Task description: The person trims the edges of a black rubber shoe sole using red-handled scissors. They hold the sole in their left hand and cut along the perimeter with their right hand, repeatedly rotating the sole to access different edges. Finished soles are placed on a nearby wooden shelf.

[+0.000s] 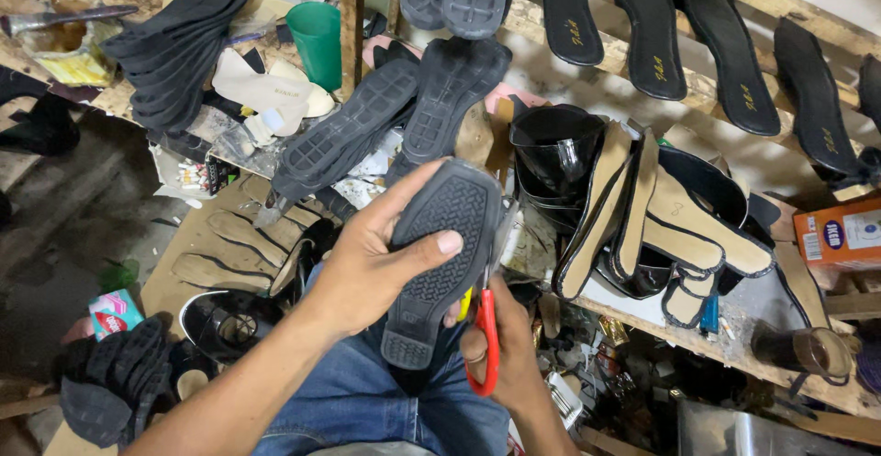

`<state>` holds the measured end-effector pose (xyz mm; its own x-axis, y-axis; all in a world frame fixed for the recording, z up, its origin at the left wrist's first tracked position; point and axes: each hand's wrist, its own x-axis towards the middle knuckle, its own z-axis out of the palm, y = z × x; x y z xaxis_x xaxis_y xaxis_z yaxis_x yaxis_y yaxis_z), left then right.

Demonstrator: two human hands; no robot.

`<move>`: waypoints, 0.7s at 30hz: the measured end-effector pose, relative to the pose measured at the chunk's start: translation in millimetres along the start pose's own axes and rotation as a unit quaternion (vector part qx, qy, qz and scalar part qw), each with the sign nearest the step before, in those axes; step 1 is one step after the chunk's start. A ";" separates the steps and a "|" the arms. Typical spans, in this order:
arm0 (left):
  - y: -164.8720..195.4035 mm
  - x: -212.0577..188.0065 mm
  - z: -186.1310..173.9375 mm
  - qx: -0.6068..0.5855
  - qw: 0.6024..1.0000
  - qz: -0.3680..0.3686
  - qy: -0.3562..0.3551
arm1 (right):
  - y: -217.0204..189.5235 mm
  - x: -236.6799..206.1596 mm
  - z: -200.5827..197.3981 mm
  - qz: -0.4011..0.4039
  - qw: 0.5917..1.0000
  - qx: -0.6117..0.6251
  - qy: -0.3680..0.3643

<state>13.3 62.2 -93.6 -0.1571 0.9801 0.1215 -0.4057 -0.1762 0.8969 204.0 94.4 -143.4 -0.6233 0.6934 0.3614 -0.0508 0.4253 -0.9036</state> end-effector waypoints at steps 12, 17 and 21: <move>8.6 4.8 -9.7 0.041 0.999 0.022 -0.003 | 15.4 -12.1 -9.0 0.109 0.993 0.035 0.009; 17.2 2.3 -16.0 0.129 0.989 -0.015 -0.067 | 3.0 -4.2 -14.0 0.009 0.999 0.027 -0.039; 22.5 6.5 -21.7 0.119 0.987 -0.040 -0.102 | -1.6 -2.0 -16.3 0.037 0.997 0.051 -0.043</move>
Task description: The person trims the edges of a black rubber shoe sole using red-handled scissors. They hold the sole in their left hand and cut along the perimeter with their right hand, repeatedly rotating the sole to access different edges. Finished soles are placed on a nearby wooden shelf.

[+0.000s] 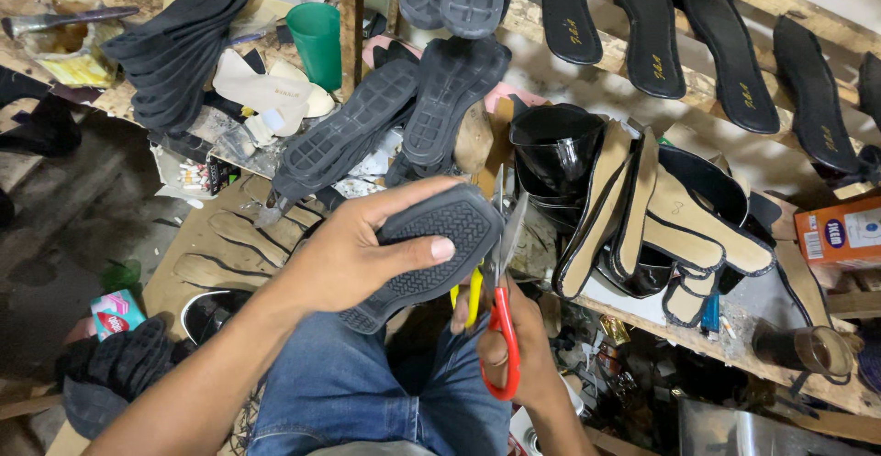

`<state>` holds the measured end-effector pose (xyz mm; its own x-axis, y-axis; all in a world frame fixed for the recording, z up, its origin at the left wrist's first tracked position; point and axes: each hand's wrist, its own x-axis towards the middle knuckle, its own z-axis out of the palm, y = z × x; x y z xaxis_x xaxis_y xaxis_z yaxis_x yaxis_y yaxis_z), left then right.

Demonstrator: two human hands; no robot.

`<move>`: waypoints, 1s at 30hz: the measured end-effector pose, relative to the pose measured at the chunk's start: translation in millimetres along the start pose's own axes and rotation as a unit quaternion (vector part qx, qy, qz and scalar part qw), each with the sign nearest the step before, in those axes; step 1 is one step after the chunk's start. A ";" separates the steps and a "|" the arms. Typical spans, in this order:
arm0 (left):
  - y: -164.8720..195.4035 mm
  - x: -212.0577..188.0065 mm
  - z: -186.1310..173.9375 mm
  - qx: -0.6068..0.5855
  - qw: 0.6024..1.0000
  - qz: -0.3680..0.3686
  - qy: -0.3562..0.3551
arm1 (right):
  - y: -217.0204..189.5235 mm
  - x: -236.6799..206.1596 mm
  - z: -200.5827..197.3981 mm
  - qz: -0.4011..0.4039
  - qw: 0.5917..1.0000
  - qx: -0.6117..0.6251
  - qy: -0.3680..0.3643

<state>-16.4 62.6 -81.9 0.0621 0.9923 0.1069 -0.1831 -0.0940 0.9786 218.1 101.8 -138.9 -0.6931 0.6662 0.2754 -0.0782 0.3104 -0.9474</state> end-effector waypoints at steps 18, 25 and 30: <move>34.5 9.7 -39.1 0.258 0.964 0.017 -0.064 | -3.2 -7.3 -30.7 0.084 0.994 -0.041 -0.060; 32.4 10.7 -42.7 0.283 0.953 0.032 -0.102 | -4.9 -4.8 -33.3 0.121 0.989 -0.055 -0.069; 29.6 12.5 -44.7 0.276 0.955 0.017 -0.107 | 0.1 -4.0 -39.6 0.112 0.988 -0.084 -0.066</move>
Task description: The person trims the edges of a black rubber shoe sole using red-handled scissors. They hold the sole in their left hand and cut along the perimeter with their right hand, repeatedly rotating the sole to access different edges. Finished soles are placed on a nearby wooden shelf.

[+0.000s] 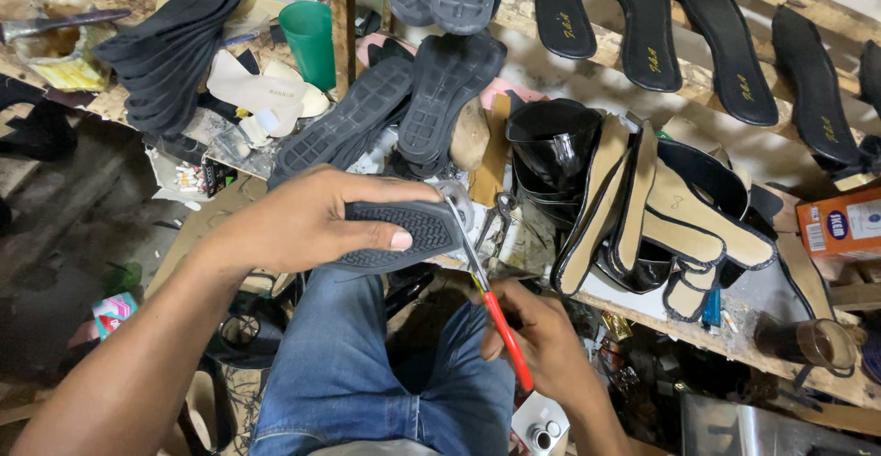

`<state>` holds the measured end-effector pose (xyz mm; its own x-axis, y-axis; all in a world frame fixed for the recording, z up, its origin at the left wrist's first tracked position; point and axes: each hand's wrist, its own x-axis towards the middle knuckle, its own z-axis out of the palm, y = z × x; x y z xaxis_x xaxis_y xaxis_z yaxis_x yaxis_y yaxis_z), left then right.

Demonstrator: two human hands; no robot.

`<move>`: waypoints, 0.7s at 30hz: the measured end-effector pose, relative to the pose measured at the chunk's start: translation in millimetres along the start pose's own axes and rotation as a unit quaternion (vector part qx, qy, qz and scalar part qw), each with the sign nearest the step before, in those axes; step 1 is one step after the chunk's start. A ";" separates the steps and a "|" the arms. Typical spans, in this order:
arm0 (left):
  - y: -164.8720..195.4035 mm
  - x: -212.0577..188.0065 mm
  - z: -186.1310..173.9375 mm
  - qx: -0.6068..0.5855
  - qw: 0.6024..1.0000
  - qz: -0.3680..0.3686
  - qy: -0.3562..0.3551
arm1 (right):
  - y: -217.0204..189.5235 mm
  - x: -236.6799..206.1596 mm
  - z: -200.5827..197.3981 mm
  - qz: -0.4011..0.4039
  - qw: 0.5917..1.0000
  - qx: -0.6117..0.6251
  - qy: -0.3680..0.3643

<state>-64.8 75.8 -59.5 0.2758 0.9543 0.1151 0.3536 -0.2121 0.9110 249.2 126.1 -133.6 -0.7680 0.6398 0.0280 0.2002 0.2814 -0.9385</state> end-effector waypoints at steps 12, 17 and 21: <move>-3.1 5.4 1.0 0.018 0.998 -0.049 -0.024 | -5.4 8.8 0.1 0.011 1.000 -0.007 0.000; -8.3 5.1 0.5 -0.017 0.999 -0.027 -0.030 | 6.5 6.5 1.1 0.086 0.996 0.009 0.019; -8.9 6.8 4.7 -0.014 0.983 -0.029 0.182 | 20.9 3.9 5.6 0.072 0.993 0.044 0.080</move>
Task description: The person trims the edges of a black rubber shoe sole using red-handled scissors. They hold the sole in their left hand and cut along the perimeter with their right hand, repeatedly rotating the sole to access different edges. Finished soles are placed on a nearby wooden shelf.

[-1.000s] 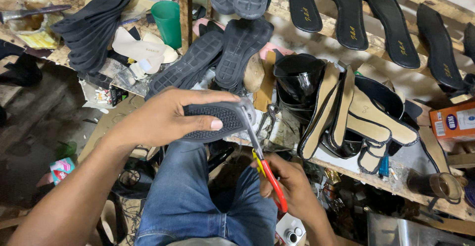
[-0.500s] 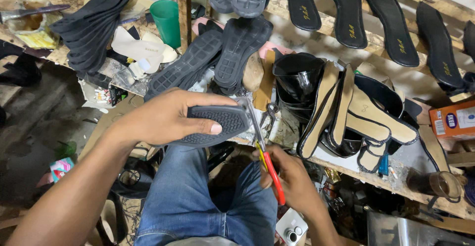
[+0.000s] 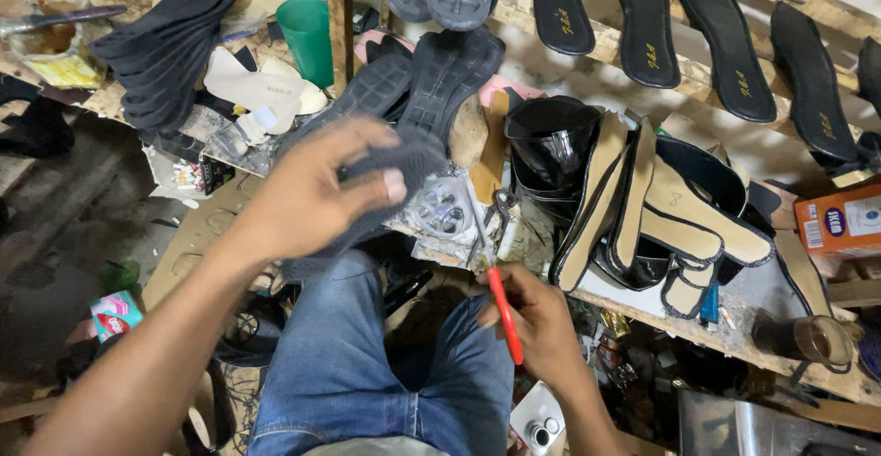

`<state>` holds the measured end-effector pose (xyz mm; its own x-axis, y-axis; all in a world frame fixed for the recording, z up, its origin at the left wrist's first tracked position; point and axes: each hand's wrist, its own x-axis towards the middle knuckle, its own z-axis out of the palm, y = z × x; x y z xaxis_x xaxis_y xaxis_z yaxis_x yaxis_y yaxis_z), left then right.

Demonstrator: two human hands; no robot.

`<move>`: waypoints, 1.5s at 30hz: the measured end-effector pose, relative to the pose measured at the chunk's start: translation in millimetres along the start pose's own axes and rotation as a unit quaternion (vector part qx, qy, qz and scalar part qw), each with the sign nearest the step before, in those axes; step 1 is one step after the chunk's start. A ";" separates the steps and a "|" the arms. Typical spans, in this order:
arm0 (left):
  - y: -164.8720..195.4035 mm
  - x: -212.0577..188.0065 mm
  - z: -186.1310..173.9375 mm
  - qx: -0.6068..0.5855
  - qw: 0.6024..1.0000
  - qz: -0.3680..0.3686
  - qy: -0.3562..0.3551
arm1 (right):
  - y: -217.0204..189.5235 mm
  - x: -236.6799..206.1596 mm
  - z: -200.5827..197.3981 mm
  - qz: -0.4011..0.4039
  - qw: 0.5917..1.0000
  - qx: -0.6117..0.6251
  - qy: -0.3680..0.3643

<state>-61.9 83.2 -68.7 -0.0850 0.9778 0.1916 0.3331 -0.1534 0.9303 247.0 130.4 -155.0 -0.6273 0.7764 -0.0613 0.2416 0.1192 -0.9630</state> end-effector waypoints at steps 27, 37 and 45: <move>-16.3 -10.3 87.9 -0.520 0.845 -0.060 0.108 | 15.7 -5.0 54.6 -0.136 0.986 0.089 -0.041; -19.9 -6.1 64.7 -0.451 0.889 -0.033 0.075 | 13.7 -13.9 46.8 -0.033 0.983 0.172 -0.054; -19.7 -4.6 45.4 -0.358 0.932 -0.027 0.039 | 20.3 -12.6 42.2 -0.059 0.987 0.149 -0.024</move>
<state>-25.5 88.3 -102.1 -0.1600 0.9778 0.1356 -0.3844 -0.1882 0.9038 228.6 97.0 -184.9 -0.6744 0.7367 0.0497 -0.0594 0.0129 -0.9982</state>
